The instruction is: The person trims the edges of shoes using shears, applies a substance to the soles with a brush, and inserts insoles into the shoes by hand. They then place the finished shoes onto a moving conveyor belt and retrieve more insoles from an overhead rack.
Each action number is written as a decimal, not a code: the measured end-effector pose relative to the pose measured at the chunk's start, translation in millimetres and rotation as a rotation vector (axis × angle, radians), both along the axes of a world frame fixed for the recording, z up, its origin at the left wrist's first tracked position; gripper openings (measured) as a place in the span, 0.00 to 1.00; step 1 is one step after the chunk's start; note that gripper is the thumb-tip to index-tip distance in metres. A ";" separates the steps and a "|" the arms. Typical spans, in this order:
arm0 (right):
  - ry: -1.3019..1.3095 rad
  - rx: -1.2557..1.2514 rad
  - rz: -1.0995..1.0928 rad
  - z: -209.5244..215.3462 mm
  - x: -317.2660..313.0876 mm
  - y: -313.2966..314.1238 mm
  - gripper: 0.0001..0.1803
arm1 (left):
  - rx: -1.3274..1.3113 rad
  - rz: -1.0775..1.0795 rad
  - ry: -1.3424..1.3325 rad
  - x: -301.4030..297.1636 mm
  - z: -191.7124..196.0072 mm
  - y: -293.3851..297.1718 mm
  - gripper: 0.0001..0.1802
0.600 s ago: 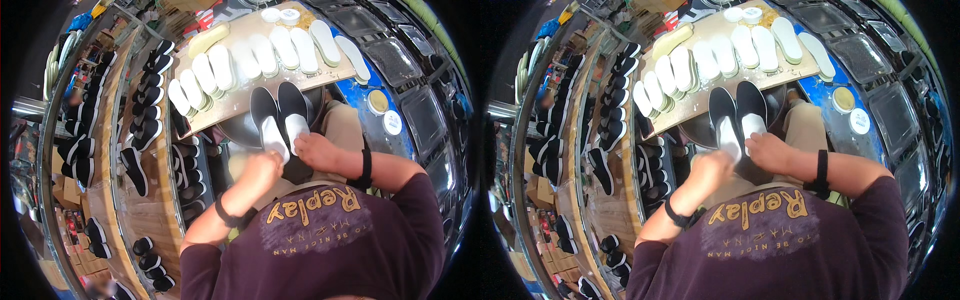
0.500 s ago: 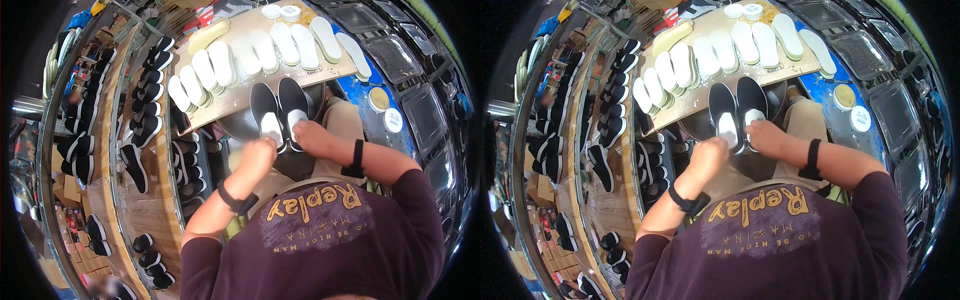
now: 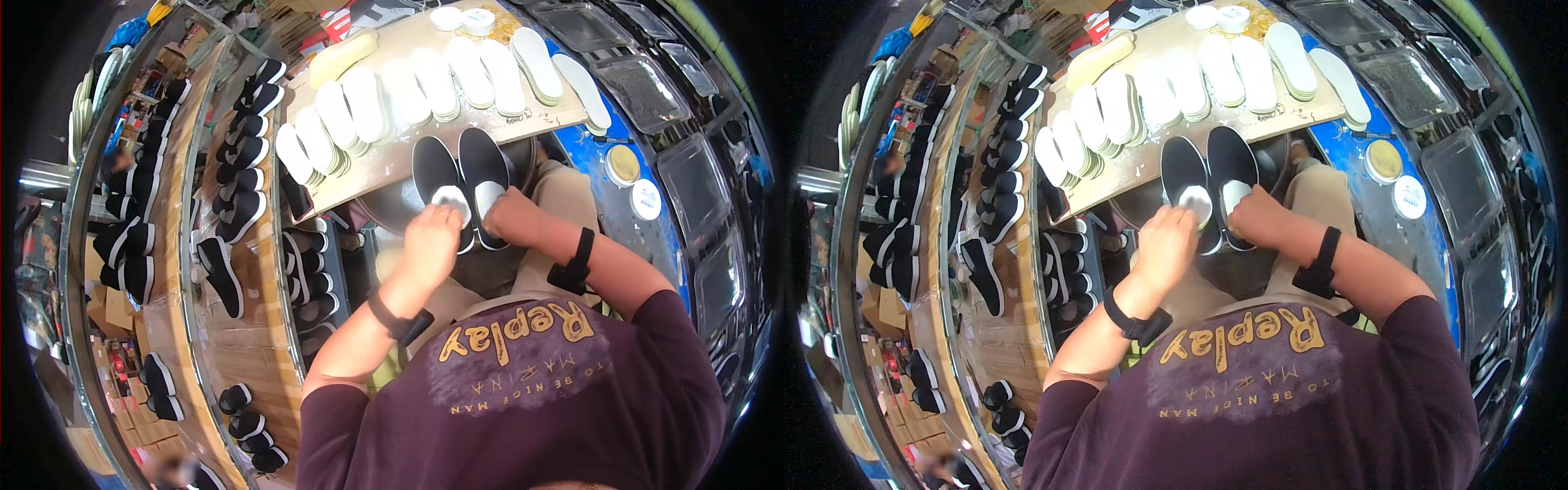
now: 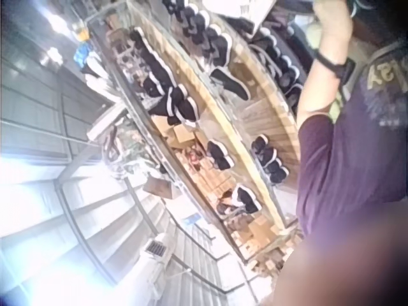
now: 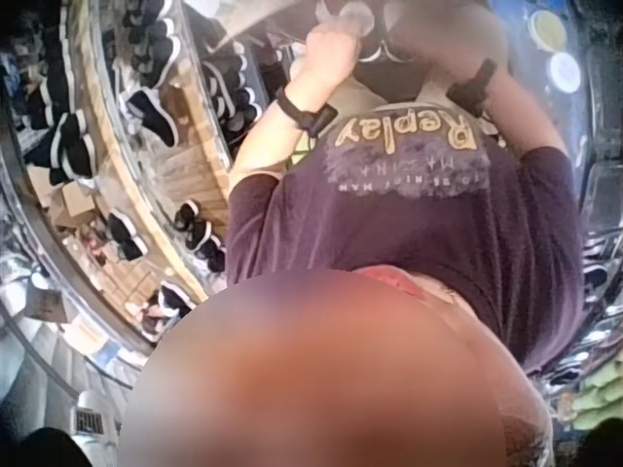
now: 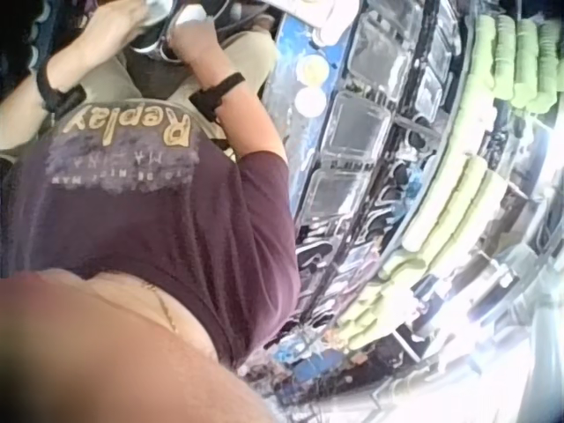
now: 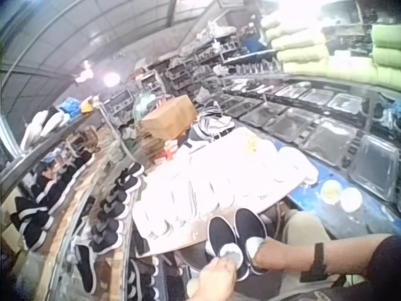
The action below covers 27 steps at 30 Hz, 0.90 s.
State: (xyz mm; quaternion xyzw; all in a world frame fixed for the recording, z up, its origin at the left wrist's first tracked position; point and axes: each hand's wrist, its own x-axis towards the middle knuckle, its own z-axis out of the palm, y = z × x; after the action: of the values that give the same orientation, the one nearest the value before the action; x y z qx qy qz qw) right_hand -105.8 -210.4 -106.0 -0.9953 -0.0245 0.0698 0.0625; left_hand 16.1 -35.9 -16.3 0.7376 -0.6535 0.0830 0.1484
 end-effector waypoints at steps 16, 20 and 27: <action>-0.231 0.120 -0.036 5.8 -12.0 7.6 0.06 | 0.154 -0.047 0.081 32.3 -70.9 -28.2 0.07; -0.256 0.107 -0.026 2.8 -11.3 8.2 0.07 | 0.238 0.070 0.045 44.5 -85.8 -31.7 0.06; -0.257 0.104 -0.020 5.4 -14.2 5.7 0.07 | 0.618 0.060 0.115 52.1 -84.5 -53.4 0.10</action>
State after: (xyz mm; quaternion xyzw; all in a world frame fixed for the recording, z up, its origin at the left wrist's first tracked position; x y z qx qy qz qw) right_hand -120.0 -204.7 -100.6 -0.9917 -0.0260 -0.0602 0.1109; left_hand 68.2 -89.3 -100.7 0.7703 -0.6160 -0.1572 -0.0487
